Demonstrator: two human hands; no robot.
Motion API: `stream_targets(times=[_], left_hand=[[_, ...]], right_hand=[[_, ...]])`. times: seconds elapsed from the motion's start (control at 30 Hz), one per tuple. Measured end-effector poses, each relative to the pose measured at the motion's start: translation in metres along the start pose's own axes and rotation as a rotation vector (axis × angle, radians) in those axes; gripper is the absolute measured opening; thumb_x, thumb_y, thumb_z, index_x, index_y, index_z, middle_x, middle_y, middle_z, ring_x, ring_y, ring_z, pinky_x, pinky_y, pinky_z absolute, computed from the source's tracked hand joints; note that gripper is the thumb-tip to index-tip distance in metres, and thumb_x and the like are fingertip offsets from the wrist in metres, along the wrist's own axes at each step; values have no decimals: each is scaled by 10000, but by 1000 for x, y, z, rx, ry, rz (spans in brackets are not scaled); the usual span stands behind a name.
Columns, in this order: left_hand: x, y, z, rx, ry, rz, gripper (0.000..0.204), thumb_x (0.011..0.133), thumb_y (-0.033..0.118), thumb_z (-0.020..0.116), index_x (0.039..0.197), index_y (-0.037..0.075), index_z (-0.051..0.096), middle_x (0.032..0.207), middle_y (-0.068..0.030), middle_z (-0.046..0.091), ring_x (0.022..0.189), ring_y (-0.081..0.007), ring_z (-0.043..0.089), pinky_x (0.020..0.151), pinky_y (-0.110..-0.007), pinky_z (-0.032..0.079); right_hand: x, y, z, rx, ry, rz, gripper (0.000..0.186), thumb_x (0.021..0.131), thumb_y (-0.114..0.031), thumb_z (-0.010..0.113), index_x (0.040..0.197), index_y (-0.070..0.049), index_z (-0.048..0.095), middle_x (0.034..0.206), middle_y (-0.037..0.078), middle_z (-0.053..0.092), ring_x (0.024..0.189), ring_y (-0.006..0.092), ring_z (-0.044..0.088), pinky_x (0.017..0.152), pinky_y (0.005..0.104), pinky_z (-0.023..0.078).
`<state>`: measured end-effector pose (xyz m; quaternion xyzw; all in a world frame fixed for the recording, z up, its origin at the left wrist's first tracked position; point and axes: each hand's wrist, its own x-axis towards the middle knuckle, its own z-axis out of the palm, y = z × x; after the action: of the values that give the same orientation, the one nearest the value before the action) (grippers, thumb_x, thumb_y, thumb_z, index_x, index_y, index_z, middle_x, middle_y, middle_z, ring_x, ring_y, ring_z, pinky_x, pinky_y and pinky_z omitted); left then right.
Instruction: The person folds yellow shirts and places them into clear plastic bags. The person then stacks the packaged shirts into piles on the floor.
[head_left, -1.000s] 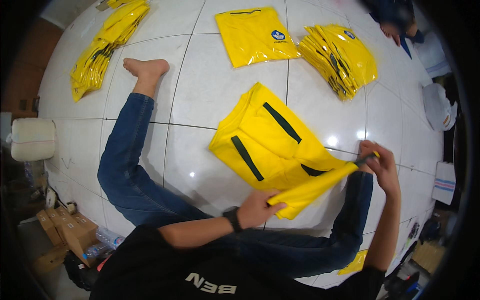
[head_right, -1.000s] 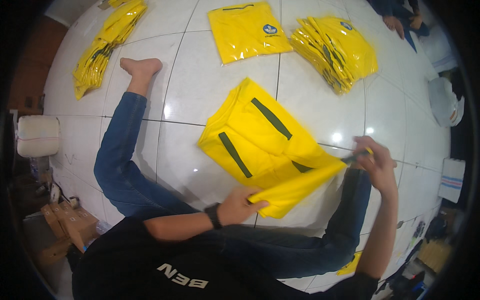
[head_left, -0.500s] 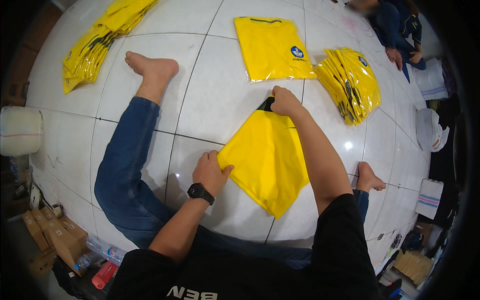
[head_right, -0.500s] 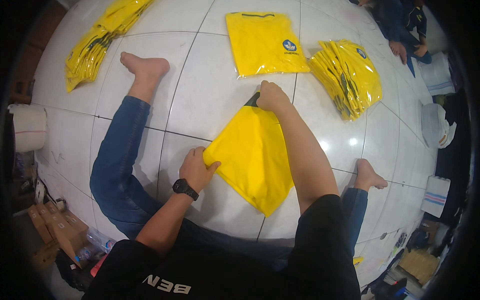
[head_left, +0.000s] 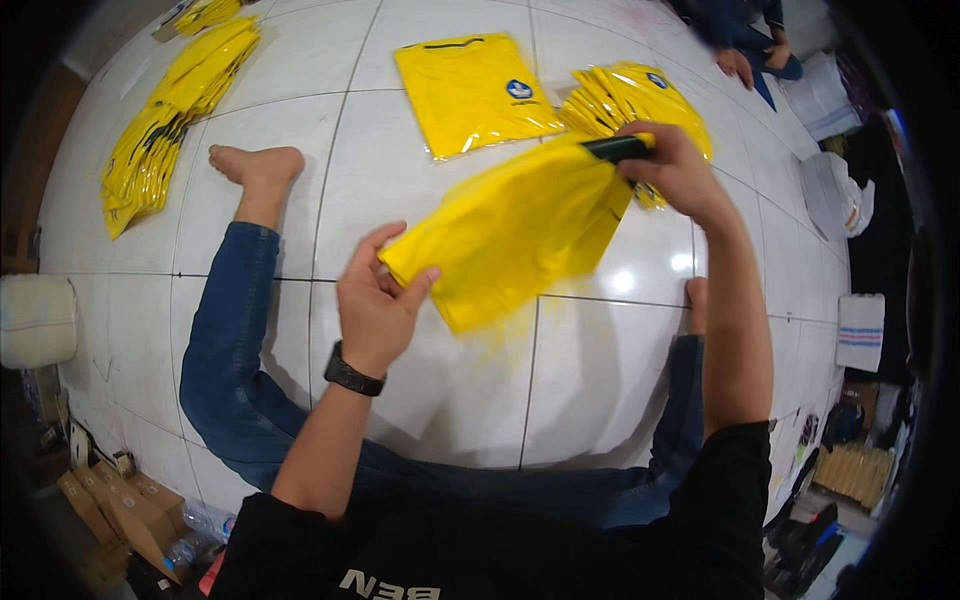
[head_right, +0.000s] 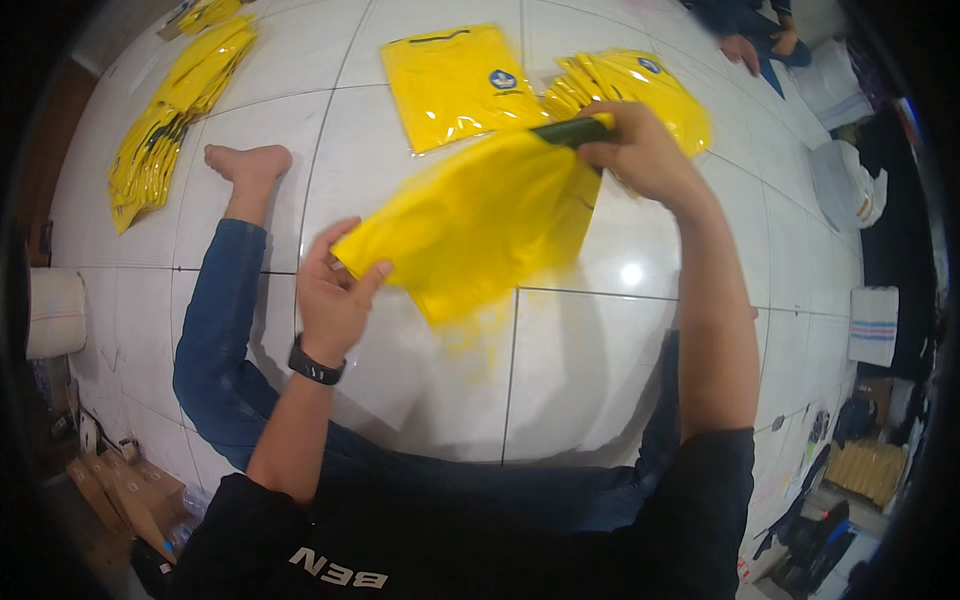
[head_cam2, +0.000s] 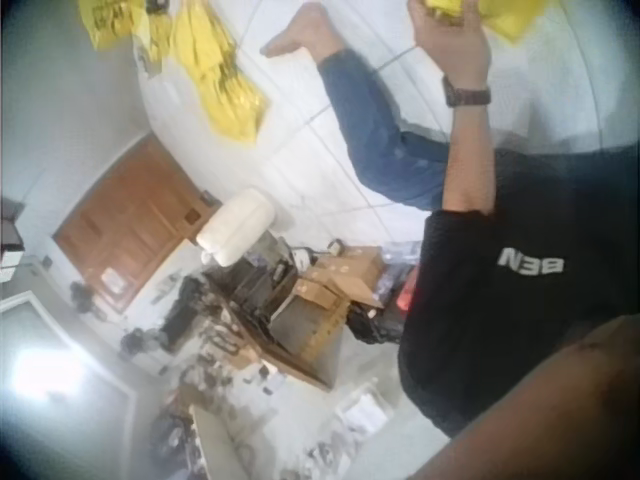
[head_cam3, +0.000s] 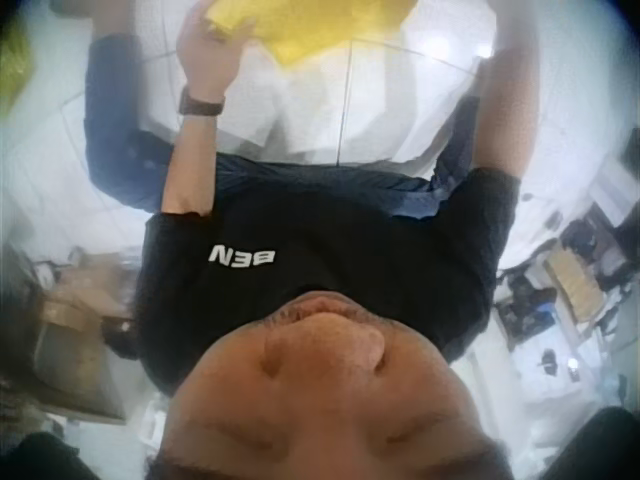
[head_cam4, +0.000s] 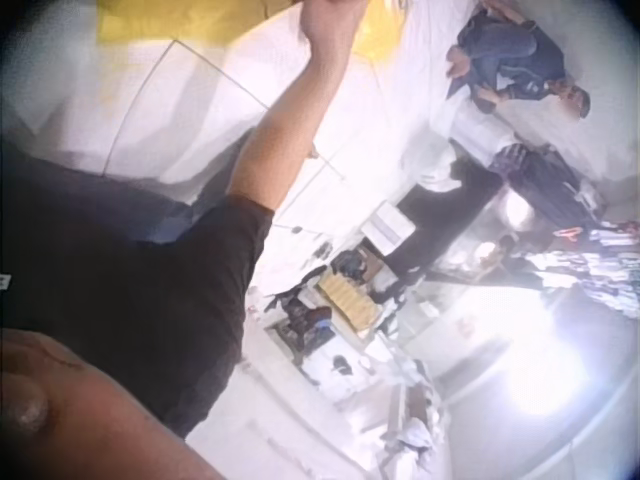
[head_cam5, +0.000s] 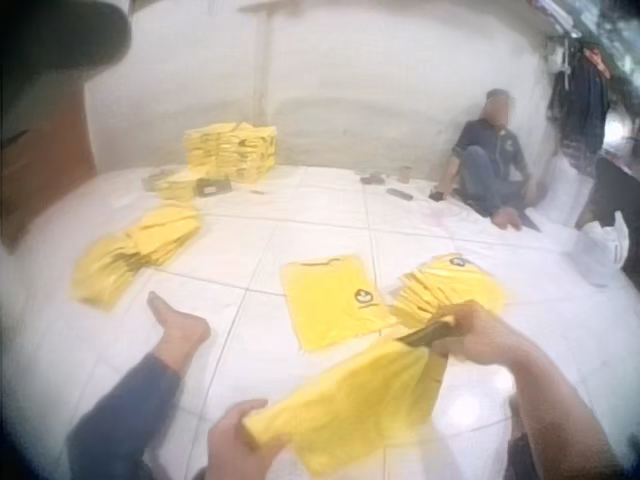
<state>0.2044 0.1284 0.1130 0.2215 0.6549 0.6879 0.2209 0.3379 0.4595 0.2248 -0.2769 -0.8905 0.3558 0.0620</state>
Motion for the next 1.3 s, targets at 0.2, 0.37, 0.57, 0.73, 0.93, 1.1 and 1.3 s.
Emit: stream_targets(times=[0.2, 0.37, 0.57, 0.73, 0.93, 1.1, 1.3], left_hand=[[17, 55, -4, 277, -38, 343, 328, 835, -125, 700, 1138, 0, 691, 1059, -82, 717, 889, -130, 684, 772, -240, 547], [-6, -13, -26, 482, -187, 335, 336, 774, -141, 657, 1077, 5, 666, 1169, -131, 680, 1046, -216, 675, 926, -304, 518], [-49, -120, -71, 688, -173, 28, 160, 843, 15, 693, 1002, 15, 690, 999, -129, 723, 906, -242, 706, 835, -352, 546], [-32, -141, -49, 755, 1, -196, 162, 878, 172, 764, 937, 32, 707, 804, -101, 722, 746, -272, 708, 708, -389, 558], [-27, -134, -35, 968, 47, -20, 199, 839, 186, 809, 861, 39, 677, 771, -103, 712, 717, -268, 697, 678, -394, 553], [-33, -108, -45, 859, -118, -251, 185, 830, 131, 796, 876, 17, 658, 788, -113, 710, 713, -262, 699, 675, -362, 556], [-18, -126, -50, 687, -205, -365, 440, 866, 155, 785, 1230, 13, 584, 848, -124, 725, 755, -242, 710, 720, -351, 573]], right_hand=[[-99, 16, -17, -113, 396, -169, 332, 761, 118, 684, 1068, -6, 675, 1055, 117, 720, 1061, 229, 670, 984, 347, 490], [-165, 74, 121, 1, 389, -46, 497, 630, 153, 684, 1066, -47, 552, 1167, 170, 577, 1139, 401, 558, 983, 434, 475], [-204, 104, 228, -122, 251, 246, 339, 844, -37, 682, 1172, -36, 597, 1202, 185, 620, 1058, 394, 612, 878, 484, 507], [-183, 109, 234, 19, 294, 504, 214, 888, -109, 710, 1064, -36, 614, 1057, 152, 657, 841, 371, 646, 747, 455, 523], [-168, 111, 246, -57, 446, 396, 141, 881, -101, 724, 935, -23, 620, 874, 151, 671, 776, 337, 656, 700, 435, 518], [-183, 95, 225, 92, 307, 549, 139, 867, -95, 716, 917, -30, 603, 834, 159, 666, 786, 361, 658, 709, 457, 515], [-184, 105, 228, 52, 262, 561, 223, 875, -124, 721, 1041, -15, 620, 995, 185, 683, 914, 378, 672, 795, 444, 531]])
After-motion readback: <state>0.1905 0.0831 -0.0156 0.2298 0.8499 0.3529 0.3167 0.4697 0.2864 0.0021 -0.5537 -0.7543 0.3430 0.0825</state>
